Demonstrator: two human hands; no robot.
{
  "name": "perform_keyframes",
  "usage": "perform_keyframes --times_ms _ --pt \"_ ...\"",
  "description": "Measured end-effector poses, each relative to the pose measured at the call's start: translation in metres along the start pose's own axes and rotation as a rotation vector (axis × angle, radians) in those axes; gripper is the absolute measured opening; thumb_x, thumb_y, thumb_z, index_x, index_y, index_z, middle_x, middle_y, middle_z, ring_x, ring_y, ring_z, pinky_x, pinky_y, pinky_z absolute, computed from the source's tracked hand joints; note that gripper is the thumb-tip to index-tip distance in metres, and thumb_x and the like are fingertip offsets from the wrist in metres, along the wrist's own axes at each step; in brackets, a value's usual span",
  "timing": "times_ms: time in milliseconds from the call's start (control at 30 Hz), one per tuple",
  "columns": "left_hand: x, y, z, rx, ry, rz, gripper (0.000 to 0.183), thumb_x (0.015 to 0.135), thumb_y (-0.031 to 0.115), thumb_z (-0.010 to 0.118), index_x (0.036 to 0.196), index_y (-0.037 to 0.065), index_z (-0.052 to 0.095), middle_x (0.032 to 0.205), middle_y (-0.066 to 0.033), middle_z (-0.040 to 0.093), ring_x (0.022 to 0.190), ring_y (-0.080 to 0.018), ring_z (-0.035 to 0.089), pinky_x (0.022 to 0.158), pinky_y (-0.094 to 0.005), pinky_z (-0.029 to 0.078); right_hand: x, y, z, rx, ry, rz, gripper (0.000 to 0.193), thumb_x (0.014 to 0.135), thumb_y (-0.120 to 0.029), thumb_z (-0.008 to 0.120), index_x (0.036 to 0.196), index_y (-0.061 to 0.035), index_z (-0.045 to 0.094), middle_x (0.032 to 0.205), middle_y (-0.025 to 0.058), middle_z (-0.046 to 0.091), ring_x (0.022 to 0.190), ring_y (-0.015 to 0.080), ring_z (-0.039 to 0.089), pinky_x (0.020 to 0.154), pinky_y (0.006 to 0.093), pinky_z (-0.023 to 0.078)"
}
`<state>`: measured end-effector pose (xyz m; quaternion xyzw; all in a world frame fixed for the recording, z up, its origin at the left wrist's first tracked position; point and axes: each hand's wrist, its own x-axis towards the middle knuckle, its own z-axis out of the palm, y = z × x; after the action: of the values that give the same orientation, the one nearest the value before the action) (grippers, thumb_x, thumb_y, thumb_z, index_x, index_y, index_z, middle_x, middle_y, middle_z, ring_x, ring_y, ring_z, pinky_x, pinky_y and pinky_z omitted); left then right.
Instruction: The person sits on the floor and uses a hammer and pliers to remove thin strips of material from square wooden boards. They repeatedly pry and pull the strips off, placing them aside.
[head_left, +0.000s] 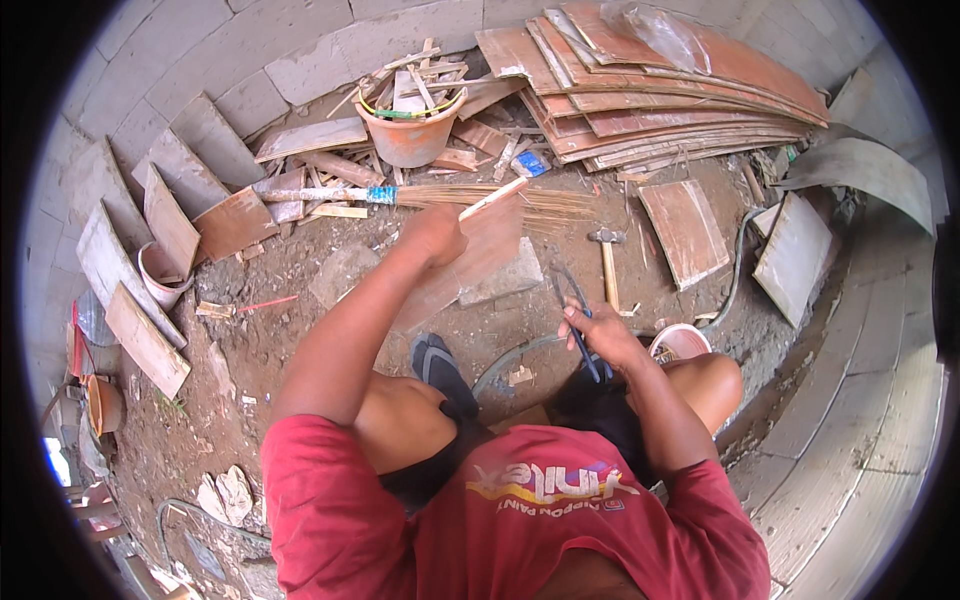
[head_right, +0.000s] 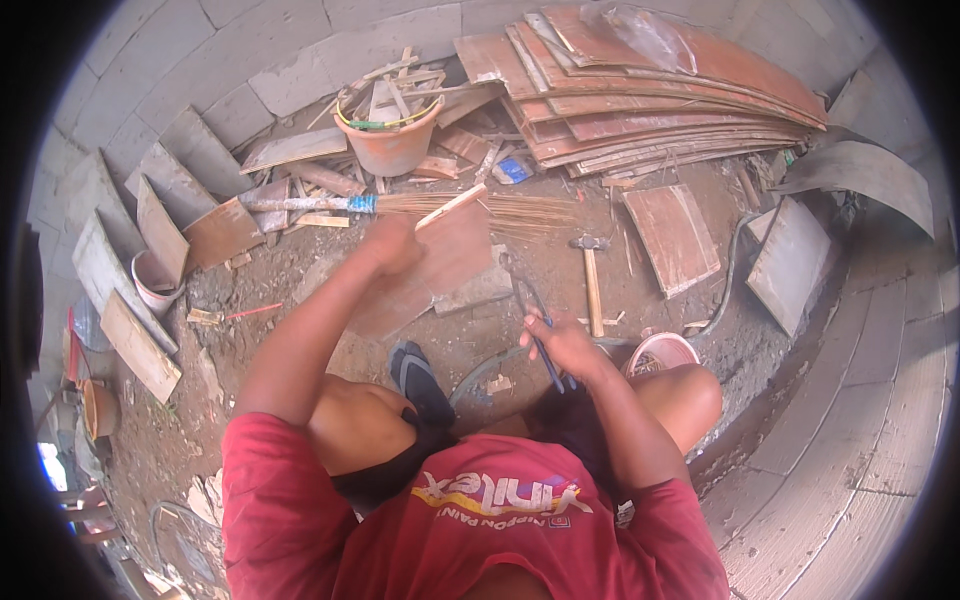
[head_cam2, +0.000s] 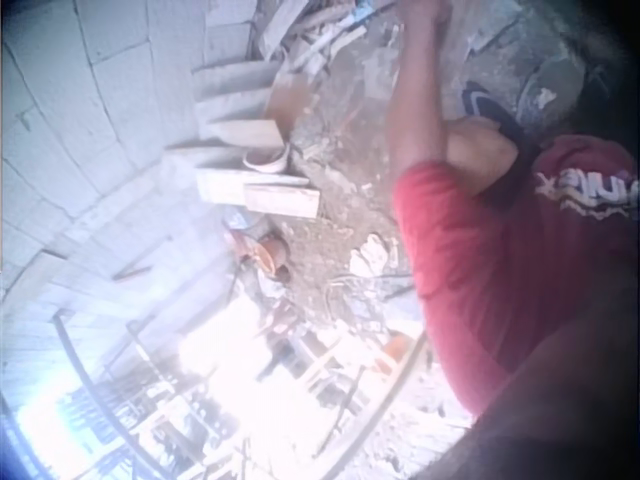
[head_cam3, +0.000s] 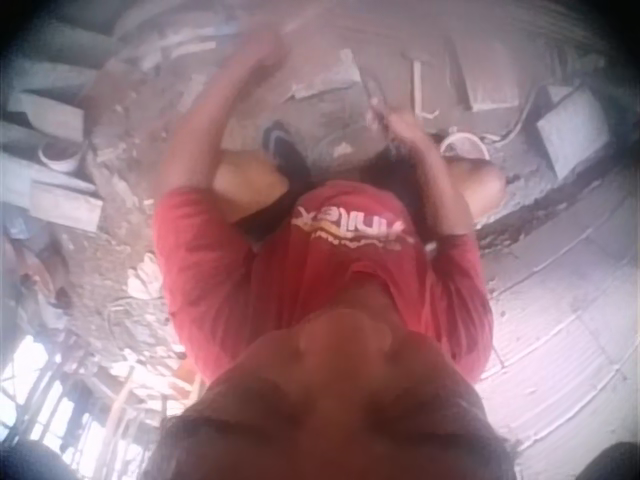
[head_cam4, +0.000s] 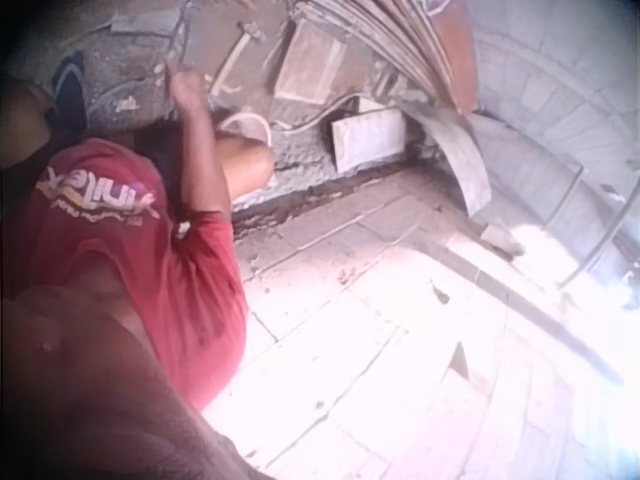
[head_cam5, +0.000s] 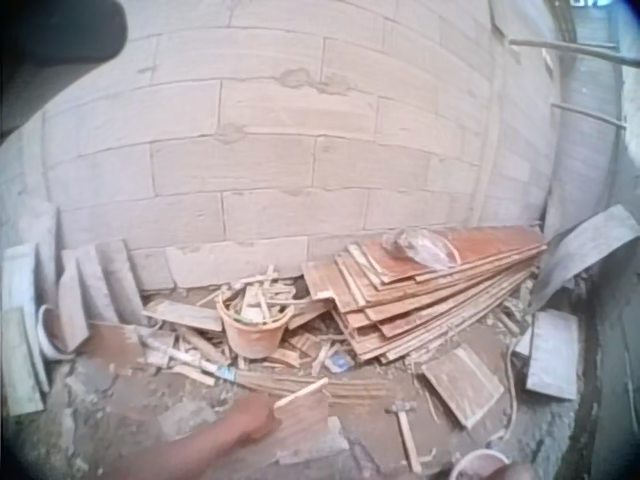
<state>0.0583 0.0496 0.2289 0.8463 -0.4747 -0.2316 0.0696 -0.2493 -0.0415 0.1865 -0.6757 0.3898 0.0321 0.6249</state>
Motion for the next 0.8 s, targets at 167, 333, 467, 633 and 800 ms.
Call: perform_keyframes --times_ms 167,333,467,633,800 --pt "-0.006 0.02 -0.003 0.042 -0.046 0.067 0.041 0.081 0.02 0.063 0.119 0.004 0.063 0.116 -0.023 0.065 0.11 -0.0372 0.061 0.094 -0.0453 0.049 0.013 -0.034 -0.025 -0.448 0.178 -0.148 0.042 0.098 -0.029 0.052 0.131 -0.0019 0.053 0.087 0.0161 0.067 0.075 0.0298 0.065 0.071 0.0408 0.049" --pt "0.0 0.013 0.009 0.027 -0.018 0.097 0.039 0.081 0.016 0.06 0.118 0.005 0.064 0.112 -0.0228 0.066 0.108 -0.038 0.062 0.092 -0.0463 0.05 0.027 -0.04 -0.03 -0.838 0.379 -0.303 0.041 0.097 -0.024 0.051 0.138 -0.0143 0.049 0.1 0.0244 0.066 0.088 0.0454 0.063 0.079 0.0519 0.049" --pt "-0.004 0.018 0.003 -0.015 -0.011 0.106 0.038 0.081 0.006 0.052 0.115 0.008 0.067 0.114 -0.0215 0.066 0.108 -0.0381 0.062 0.092 -0.0456 0.05 0.022 -0.047 -0.021 -1.006 0.428 -0.369 0.045 0.096 -0.022 0.051 0.141 -0.0168 0.047 0.104 0.022 0.066 0.086 0.0428 0.065 0.076 0.0514 0.051" --pt "-0.01 0.027 -0.008 0.006 -0.04 0.114 0.036 0.081 0.005 0.052 0.113 0.006 0.067 0.114 -0.0214 0.066 0.108 -0.0382 0.062 0.092 -0.0458 0.05 0.027 -0.036 -0.016 -1.065 0.504 -0.37 0.044 0.096 -0.021 0.052 0.14 -0.0174 0.047 0.105 0.0214 0.064 0.083 0.0441 0.064 0.073 0.0511 0.051" --pt "-0.004 0.024 0.003 -0.002 -0.02 0.15 0.035 0.08 0.004 0.052 0.112 0.005 0.068 0.112 -0.0216 0.066 0.107 -0.0379 0.063 0.092 -0.0453 0.05 0.021 -0.048 -0.034 -1.07 0.396 -0.346 0.043 0.093 -0.014 0.049 0.136 -0.0134 0.052 0.094 0.0246 0.066 0.081 0.0441 0.064 0.071 0.0523 0.051"
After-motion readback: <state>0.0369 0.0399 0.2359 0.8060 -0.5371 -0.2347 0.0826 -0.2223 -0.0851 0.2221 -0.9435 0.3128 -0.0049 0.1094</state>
